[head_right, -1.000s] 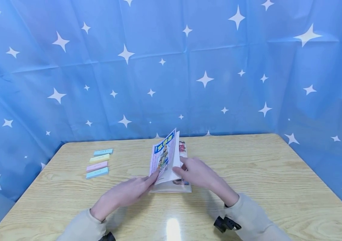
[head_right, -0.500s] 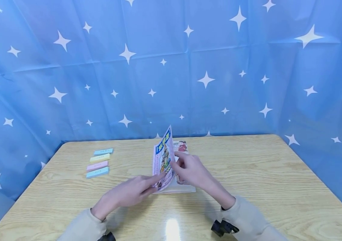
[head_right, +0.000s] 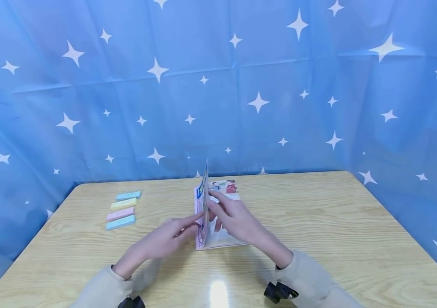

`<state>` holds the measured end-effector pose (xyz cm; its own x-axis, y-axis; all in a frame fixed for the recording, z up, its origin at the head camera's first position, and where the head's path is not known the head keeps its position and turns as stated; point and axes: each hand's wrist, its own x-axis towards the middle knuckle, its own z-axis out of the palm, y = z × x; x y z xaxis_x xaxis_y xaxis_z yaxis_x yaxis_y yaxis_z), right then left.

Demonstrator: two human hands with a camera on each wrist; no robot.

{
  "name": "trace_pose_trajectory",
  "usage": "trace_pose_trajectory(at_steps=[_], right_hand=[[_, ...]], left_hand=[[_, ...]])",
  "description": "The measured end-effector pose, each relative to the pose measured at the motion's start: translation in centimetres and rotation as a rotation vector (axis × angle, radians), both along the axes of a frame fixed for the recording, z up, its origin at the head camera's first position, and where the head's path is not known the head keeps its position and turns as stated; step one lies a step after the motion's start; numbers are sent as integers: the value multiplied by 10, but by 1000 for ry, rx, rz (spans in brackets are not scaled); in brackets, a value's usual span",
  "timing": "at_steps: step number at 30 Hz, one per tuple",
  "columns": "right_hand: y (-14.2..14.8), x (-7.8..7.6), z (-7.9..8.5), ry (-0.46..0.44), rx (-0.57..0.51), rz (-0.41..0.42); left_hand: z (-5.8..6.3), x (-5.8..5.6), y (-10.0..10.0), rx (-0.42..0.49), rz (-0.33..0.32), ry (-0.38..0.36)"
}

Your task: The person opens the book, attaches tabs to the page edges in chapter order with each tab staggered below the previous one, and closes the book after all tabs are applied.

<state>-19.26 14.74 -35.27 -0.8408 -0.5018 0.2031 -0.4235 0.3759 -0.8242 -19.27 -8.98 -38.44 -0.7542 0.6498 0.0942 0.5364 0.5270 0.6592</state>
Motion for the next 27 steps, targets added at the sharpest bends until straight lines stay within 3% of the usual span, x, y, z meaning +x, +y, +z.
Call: trace_pose_trajectory(at_steps=[8, 12, 16, 20, 27], right_hand=[[-8, 0, -4, 68, 82, 76], [-10, 1, -6, 15, 126, 97], [-12, 3, -7, -40, 177, 121], [-16, 4, -10, -18, 231, 144], [-24, 2, -13, -28, 305, 205]], left_hand=[[8, -1, -1, 262, 136, -44], [14, -2, -2, 348, 172, -35], [20, -2, -5, 346, 197, 53], [25, -2, -9, 320, 208, 139], [29, -4, -17, 298, 202, 162]])
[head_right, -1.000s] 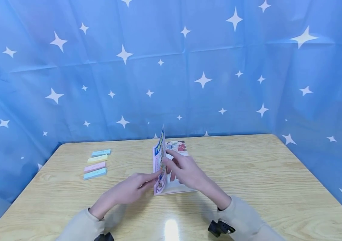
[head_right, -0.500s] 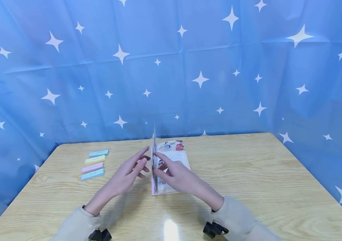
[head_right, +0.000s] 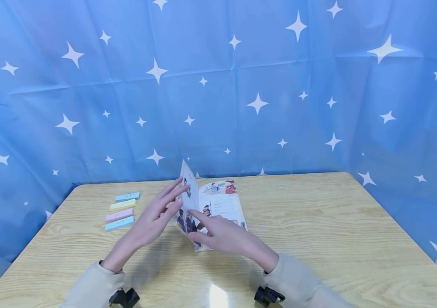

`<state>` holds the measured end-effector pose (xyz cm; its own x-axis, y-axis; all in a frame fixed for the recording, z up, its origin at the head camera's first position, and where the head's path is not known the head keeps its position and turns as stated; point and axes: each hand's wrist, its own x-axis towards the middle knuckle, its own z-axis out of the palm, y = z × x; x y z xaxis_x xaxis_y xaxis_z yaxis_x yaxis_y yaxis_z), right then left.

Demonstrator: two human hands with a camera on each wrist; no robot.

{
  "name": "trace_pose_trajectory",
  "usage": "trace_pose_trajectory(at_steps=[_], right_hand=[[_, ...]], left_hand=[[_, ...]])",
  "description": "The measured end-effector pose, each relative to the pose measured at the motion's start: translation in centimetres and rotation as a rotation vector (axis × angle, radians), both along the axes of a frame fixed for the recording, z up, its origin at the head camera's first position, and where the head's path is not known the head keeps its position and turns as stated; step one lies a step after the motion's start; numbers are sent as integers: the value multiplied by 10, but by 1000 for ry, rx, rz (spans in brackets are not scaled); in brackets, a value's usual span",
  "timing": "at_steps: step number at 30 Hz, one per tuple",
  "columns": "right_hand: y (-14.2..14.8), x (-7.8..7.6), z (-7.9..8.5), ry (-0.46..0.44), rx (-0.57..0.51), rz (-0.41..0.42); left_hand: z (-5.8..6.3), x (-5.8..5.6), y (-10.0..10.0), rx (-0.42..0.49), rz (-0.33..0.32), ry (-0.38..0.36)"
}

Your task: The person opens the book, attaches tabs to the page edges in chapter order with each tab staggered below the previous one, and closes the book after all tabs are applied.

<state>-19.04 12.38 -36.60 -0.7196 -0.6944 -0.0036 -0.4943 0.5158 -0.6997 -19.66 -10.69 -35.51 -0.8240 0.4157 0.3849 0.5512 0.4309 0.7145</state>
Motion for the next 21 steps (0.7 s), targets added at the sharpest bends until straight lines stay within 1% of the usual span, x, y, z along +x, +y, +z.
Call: trace_pose_trajectory(at_steps=[3, 5, 8, 10, 14, 16, 19, 21], right_hand=[[-1, -1, 0, -4, 24, 27], [-2, -1, 0, 8, 40, 46], [-2, -1, -1, 28, 66, 70], [-2, -1, -1, 30, 82, 80], [-2, -1, -2, 38, 112, 82], [-2, -1, -3, 54, 125, 86], [-2, -1, -4, 81, 137, 105], [-3, -1, -5, 100, 143, 119]], left_hand=[[1, -3, -5, -14, 15, 13], [1, -6, -8, -30, 38, 42], [1, -10, -14, -78, 80, 84], [2, -12, -18, -115, 110, 95], [3, -13, -23, -210, 148, 90], [3, -13, -25, -273, 161, 94], [2, -12, -26, -390, 166, 118], [1, -11, -25, -463, 155, 121]])
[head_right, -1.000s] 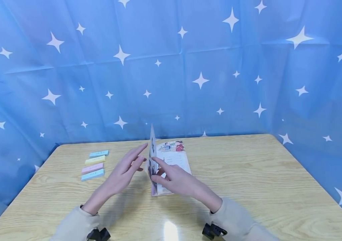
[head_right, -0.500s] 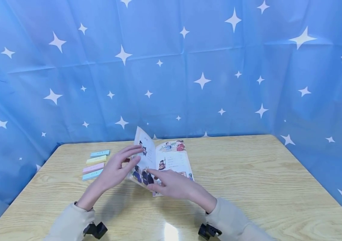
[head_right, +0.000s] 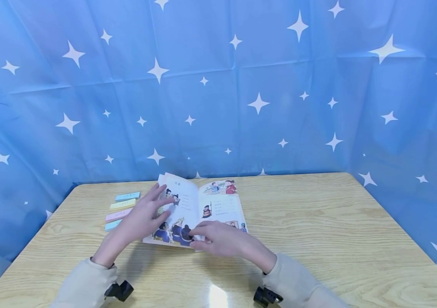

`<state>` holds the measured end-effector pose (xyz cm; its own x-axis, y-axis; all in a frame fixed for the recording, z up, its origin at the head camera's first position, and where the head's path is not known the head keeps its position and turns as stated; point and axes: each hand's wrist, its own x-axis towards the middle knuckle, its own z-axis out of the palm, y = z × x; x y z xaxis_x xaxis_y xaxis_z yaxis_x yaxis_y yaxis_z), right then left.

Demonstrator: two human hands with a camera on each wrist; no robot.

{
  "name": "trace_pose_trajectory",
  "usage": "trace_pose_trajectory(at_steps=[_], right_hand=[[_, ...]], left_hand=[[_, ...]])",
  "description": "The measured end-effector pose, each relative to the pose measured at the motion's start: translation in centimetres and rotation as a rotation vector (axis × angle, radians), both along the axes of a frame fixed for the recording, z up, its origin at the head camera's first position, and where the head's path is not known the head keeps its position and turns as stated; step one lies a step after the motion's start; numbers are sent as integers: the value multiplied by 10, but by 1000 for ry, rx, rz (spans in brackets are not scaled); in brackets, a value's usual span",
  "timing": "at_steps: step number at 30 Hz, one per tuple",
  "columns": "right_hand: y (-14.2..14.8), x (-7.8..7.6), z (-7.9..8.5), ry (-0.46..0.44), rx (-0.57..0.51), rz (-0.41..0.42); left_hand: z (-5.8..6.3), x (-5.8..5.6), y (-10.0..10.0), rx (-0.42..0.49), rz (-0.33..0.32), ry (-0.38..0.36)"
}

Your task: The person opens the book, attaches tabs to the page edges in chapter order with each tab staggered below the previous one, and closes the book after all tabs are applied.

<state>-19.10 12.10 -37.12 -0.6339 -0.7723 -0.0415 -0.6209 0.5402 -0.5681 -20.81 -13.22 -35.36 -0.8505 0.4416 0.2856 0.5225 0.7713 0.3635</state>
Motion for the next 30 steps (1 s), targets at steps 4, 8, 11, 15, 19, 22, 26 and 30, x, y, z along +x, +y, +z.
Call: trace_pose_trajectory(at_steps=[4, 8, 11, 15, 19, 22, 26, 30], right_hand=[[0, -1, -2, 26, 5, 31], [0, -2, -3, 47, 18, 57], [1, -2, -4, 56, 32, 71], [2, -2, -5, 57, 45, 77], [3, -3, -5, 44, 54, 82], [6, -4, -4, 37, 79, 66], [12, -5, 1, 76, 116, 5], [19, -8, 2, 87, 111, -68]], left_hand=[[-2, 1, 1, -73, -58, -95], [-2, 2, 1, -103, -136, -252], [-6, 3, 0, -148, -168, -359], [-15, 2, 1, -192, -174, -464], [-21, 3, 2, -206, -159, -542], [-22, 5, 2, -212, -152, -568], [-25, 6, 1, -220, -158, -555], [-27, 4, 0, -211, -172, -547]])
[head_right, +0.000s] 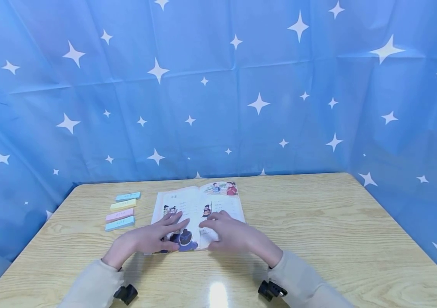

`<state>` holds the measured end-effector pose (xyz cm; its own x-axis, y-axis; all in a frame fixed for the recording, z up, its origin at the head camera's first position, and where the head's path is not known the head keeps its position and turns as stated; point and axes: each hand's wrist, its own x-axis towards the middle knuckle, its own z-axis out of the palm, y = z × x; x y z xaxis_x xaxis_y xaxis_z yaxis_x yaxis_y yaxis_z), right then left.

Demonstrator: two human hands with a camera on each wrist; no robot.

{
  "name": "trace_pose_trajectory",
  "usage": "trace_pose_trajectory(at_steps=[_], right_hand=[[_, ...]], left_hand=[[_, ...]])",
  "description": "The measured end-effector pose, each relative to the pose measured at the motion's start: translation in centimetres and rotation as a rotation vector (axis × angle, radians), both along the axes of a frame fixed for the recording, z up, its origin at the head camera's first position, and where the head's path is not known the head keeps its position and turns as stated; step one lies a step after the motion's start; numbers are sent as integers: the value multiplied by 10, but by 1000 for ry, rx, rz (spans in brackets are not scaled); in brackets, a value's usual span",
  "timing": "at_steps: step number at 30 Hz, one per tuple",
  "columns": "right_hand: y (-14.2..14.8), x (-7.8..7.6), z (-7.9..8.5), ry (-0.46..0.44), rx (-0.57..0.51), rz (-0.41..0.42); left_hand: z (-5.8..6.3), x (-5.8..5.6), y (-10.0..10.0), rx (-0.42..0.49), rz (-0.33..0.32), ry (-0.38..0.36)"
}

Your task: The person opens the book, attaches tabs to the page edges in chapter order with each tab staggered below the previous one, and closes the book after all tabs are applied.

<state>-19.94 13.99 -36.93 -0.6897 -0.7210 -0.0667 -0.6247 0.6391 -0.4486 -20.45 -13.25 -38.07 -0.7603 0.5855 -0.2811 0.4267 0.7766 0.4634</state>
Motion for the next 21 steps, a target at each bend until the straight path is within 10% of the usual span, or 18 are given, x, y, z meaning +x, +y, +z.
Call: trace_pose_trajectory(at_steps=[21], right_hand=[[26, -10, 3, -75, 189, -210]], left_hand=[[-6, -8, -10, 69, -23, -21]])
